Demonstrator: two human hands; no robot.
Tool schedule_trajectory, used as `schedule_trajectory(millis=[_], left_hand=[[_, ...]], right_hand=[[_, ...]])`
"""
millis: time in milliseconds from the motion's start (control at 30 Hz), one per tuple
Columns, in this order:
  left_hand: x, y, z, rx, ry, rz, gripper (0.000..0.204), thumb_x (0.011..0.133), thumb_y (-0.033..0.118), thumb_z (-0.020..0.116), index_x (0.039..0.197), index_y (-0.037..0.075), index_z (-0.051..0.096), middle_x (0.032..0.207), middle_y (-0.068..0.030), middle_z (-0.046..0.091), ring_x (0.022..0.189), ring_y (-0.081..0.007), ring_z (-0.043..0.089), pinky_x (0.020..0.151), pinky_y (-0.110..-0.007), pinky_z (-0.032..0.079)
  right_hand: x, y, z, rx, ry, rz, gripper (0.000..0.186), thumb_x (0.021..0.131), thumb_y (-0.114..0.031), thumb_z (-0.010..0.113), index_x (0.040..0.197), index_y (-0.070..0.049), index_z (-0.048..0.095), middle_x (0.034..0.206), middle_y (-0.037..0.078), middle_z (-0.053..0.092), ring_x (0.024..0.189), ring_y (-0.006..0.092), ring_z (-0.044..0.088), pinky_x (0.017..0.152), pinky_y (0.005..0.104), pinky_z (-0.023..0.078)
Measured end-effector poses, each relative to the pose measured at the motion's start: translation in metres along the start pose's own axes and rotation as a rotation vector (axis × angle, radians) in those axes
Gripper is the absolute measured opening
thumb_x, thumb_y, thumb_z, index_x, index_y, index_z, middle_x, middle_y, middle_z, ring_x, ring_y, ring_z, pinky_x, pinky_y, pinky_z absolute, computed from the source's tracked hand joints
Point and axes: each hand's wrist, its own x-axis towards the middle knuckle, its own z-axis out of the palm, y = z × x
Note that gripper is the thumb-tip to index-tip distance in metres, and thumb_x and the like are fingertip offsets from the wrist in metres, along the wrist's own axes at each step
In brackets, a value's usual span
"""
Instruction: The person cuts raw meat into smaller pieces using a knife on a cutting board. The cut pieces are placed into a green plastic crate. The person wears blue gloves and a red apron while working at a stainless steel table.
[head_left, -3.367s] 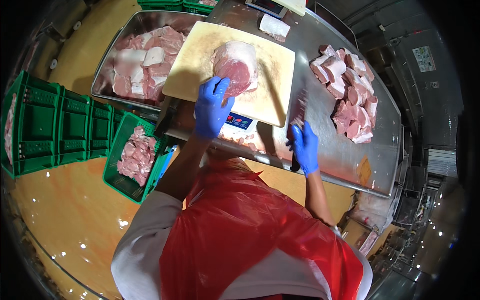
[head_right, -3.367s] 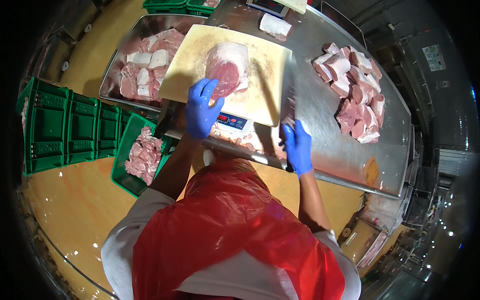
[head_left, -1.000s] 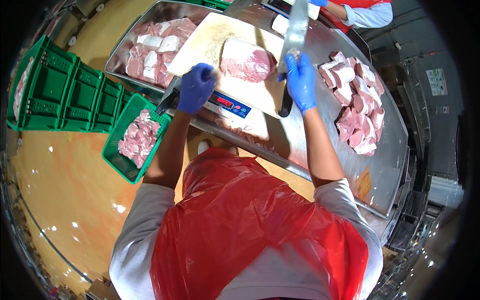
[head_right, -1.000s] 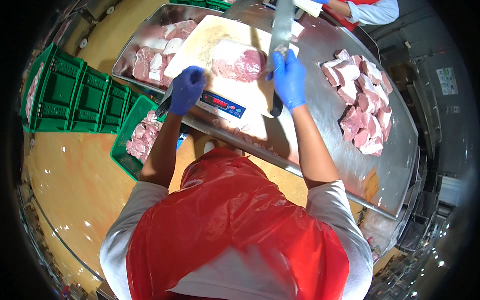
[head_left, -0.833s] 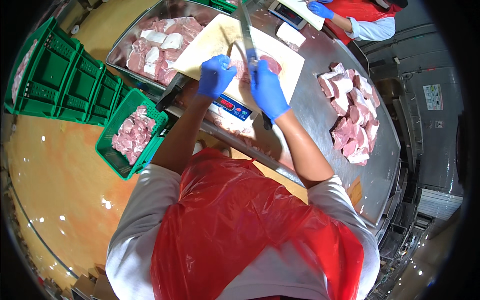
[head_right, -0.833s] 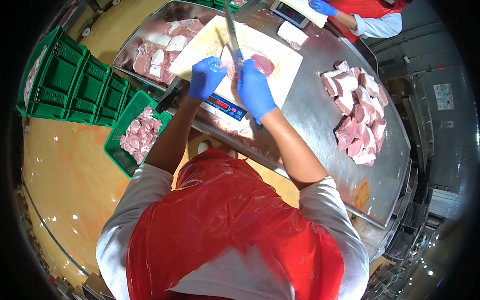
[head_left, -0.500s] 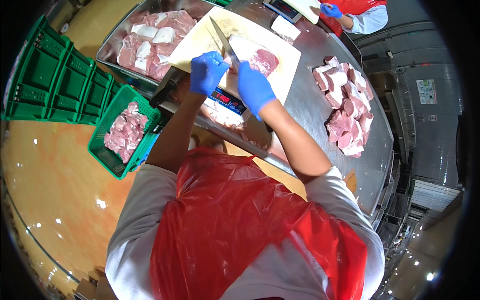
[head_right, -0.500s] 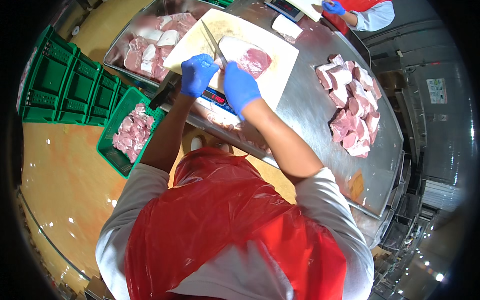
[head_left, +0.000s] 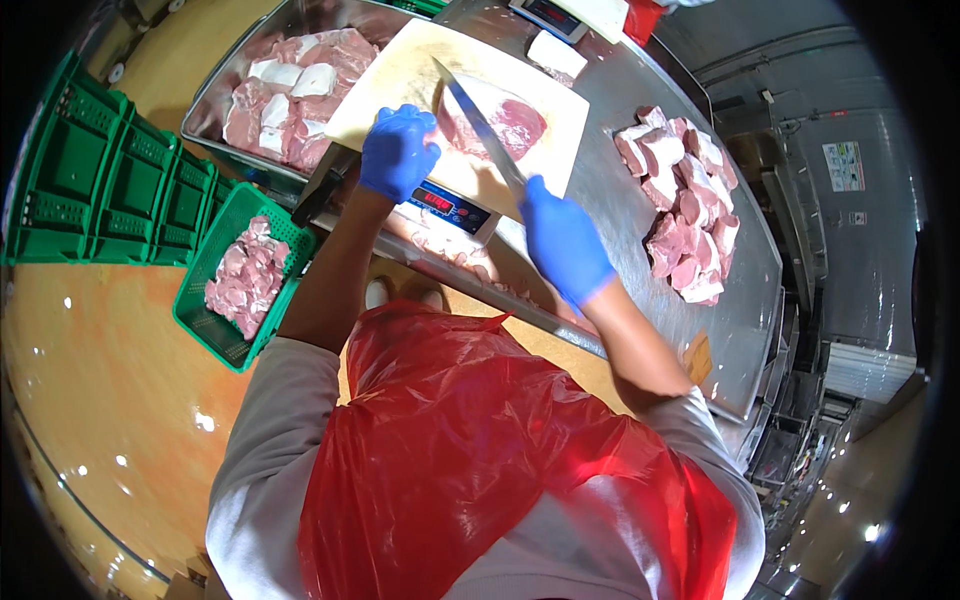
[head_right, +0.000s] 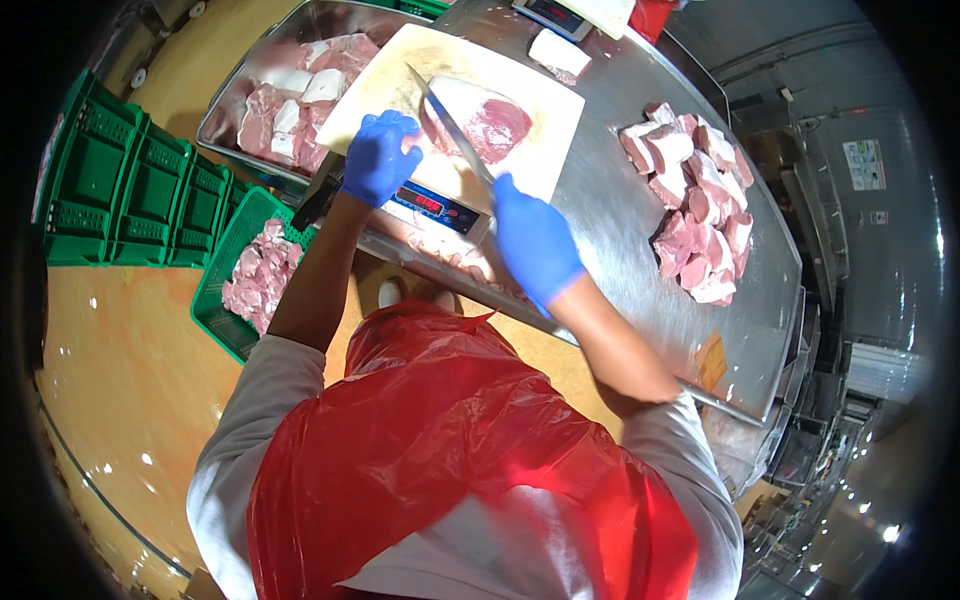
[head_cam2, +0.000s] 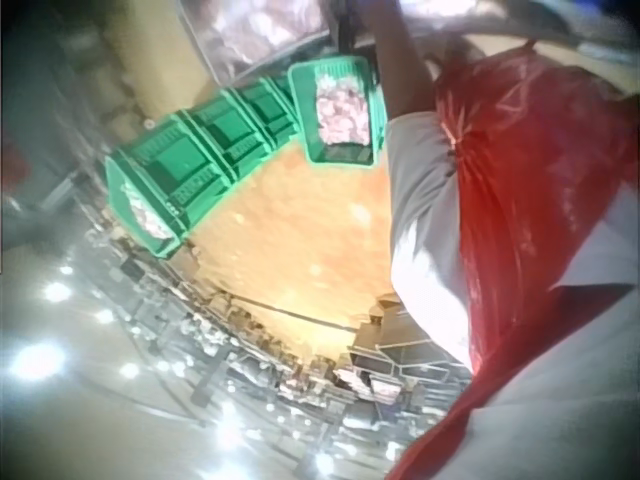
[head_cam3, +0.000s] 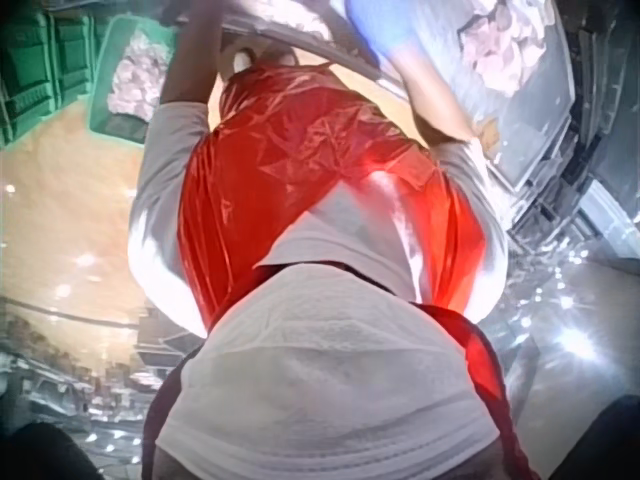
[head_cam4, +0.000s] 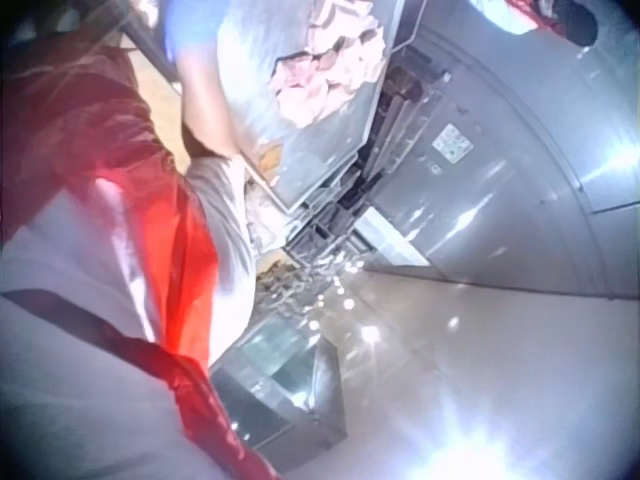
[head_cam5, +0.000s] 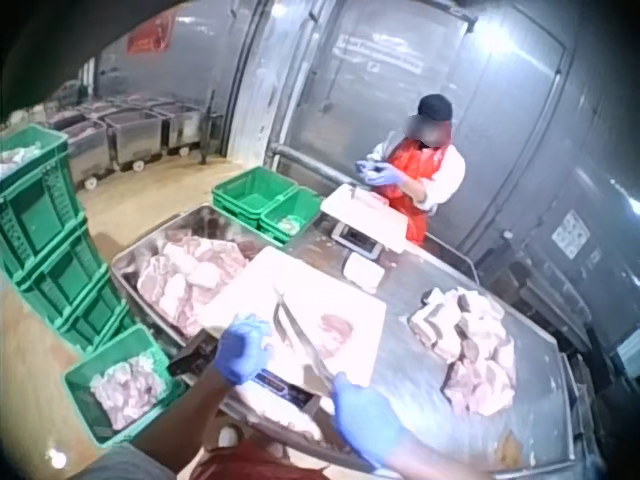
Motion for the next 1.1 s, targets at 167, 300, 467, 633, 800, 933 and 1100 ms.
schedule_trajectory(millis=[167, 300, 467, 633, 800, 933, 1100], left_hand=[[0.004, -0.008, -0.003, 0.105, -0.124, 0.071, 0.017, 0.075, 0.022, 0.068, 0.081, 0.008, 0.060, 0.082, -0.0125, 0.061, 0.081, -0.0329, 0.060, 0.078, -0.045, 0.045], [-0.019, -0.009, -0.032, 0.210, -0.002, -0.126, 0.016, 0.075, 0.017, 0.068, 0.073, 0.007, 0.056, 0.071, -0.0140, 0.056, 0.072, -0.0361, 0.057, 0.069, -0.046, 0.044], [-0.116, -0.059, -0.127, 0.398, 0.009, -0.427, 0.015, 0.074, 0.011, 0.072, 0.085, 0.003, 0.066, 0.083, -0.0190, 0.065, 0.077, -0.0411, 0.063, 0.071, -0.050, 0.051], [-0.181, -0.104, -0.158, 0.624, -0.168, -0.746, 0.032, 0.077, 0.003, 0.066, 0.108, -0.003, 0.068, 0.102, -0.0247, 0.069, 0.094, -0.0437, 0.066, 0.086, -0.047, 0.053], [0.050, -0.046, -0.027, -0.144, 0.122, 0.587, 0.029, 0.099, 0.014, 0.055, 0.126, 0.004, 0.063, 0.123, -0.0177, 0.065, 0.115, -0.0360, 0.061, 0.100, -0.041, 0.048], [0.108, -0.068, 0.052, -0.188, -0.475, 0.050, 0.036, 0.102, 0.029, 0.051, 0.128, 0.008, 0.065, 0.127, -0.0162, 0.065, 0.119, -0.0312, 0.060, 0.101, -0.040, 0.048], [0.066, -0.048, 0.012, -0.075, -0.536, 0.047, 0.018, 0.095, 0.016, 0.058, 0.107, 0.004, 0.067, 0.109, -0.0142, 0.068, 0.104, -0.0351, 0.065, 0.096, -0.043, 0.051]], right_hand=[[0.073, -0.006, 0.040, -0.045, 0.037, -0.038, 0.019, 0.094, -0.008, 0.050, 0.109, 0.003, 0.051, 0.089, 0.029, 0.068, 0.083, 0.0467, 0.068, 0.071, 0.0517, 0.054], [0.024, 0.021, 0.040, -0.047, -0.077, -0.075, 0.024, 0.092, -0.010, 0.054, 0.115, -0.001, 0.050, 0.089, 0.027, 0.068, 0.081, 0.0454, 0.068, 0.070, 0.0513, 0.054], [-0.064, 0.075, 0.012, 0.030, -0.137, 0.024, 0.020, 0.097, -0.014, 0.055, 0.114, -0.004, 0.048, 0.082, 0.028, 0.065, 0.075, 0.0497, 0.063, 0.065, 0.0548, 0.049], [-0.063, 0.076, 0.012, 0.475, 0.163, 0.218, 0.017, 0.103, -0.018, 0.055, 0.109, -0.002, 0.052, 0.073, 0.016, 0.064, 0.062, 0.0277, 0.065, 0.056, 0.0395, 0.050], [0.027, 0.060, 0.055, 1.222, 0.321, 0.239, 0.023, 0.104, -0.011, 0.051, 0.122, 0.003, 0.053, 0.090, 0.009, 0.064, 0.070, 0.0118, 0.061, 0.062, 0.0271, 0.051], [0.107, 0.047, 0.067, 1.520, 0.433, 0.118, 0.019, 0.104, -0.009, 0.050, 0.120, 0.002, 0.050, 0.089, 0.013, 0.064, 0.064, 0.0189, 0.063, 0.054, 0.0318, 0.053], [0.107, 0.108, 0.048, 1.264, 0.523, 0.116, 0.017, 0.106, -0.013, 0.049, 0.111, 0.002, 0.051, 0.081, 0.010, 0.063, 0.060, 0.0169, 0.061, 0.055, 0.0309, 0.052]])
